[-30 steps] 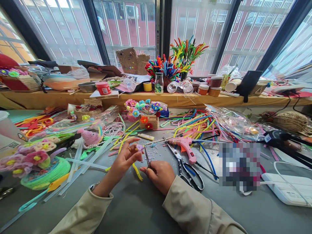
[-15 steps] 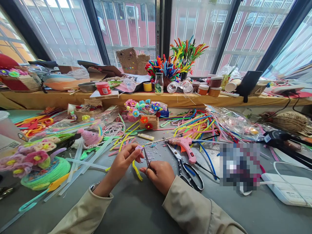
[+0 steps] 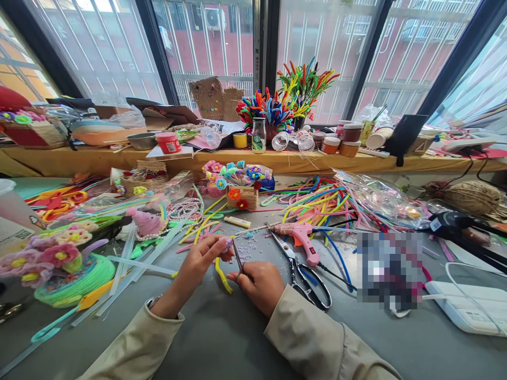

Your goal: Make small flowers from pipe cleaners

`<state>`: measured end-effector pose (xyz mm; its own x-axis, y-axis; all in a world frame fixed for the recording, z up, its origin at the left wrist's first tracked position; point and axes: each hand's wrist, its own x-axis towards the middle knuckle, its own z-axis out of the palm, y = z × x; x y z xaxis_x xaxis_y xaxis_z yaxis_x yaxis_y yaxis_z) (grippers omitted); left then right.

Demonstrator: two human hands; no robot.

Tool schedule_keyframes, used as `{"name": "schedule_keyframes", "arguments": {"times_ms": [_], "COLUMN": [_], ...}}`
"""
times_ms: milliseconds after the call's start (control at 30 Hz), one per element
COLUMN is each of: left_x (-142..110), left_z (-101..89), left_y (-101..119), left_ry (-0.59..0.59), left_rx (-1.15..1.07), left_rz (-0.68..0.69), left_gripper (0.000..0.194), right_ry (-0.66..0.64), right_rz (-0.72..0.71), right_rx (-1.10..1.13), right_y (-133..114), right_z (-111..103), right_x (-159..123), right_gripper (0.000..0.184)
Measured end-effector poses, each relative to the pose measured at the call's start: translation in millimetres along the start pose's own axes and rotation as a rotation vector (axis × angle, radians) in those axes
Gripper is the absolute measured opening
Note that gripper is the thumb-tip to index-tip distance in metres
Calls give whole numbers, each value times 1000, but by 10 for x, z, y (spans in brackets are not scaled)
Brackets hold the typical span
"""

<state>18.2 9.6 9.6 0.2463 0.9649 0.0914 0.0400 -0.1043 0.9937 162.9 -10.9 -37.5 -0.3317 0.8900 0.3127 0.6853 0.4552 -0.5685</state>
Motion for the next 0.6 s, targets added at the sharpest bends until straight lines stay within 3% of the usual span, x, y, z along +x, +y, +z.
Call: {"name": "schedule_keyframes", "arguments": {"times_ms": [333, 600], "left_x": [8, 1], "left_z": [-13, 5], "left_y": [-2, 12], "left_ry": [-44, 33], "left_rx": [58, -57], "left_rz": [13, 16], "left_gripper": [30, 28], "right_ry": [2, 5], "right_rz": [-15, -31], "right_rx": [-30, -30], "right_y": [18, 6], "right_z": [8, -2], "right_x": [2, 10], "right_gripper": [45, 49]}}
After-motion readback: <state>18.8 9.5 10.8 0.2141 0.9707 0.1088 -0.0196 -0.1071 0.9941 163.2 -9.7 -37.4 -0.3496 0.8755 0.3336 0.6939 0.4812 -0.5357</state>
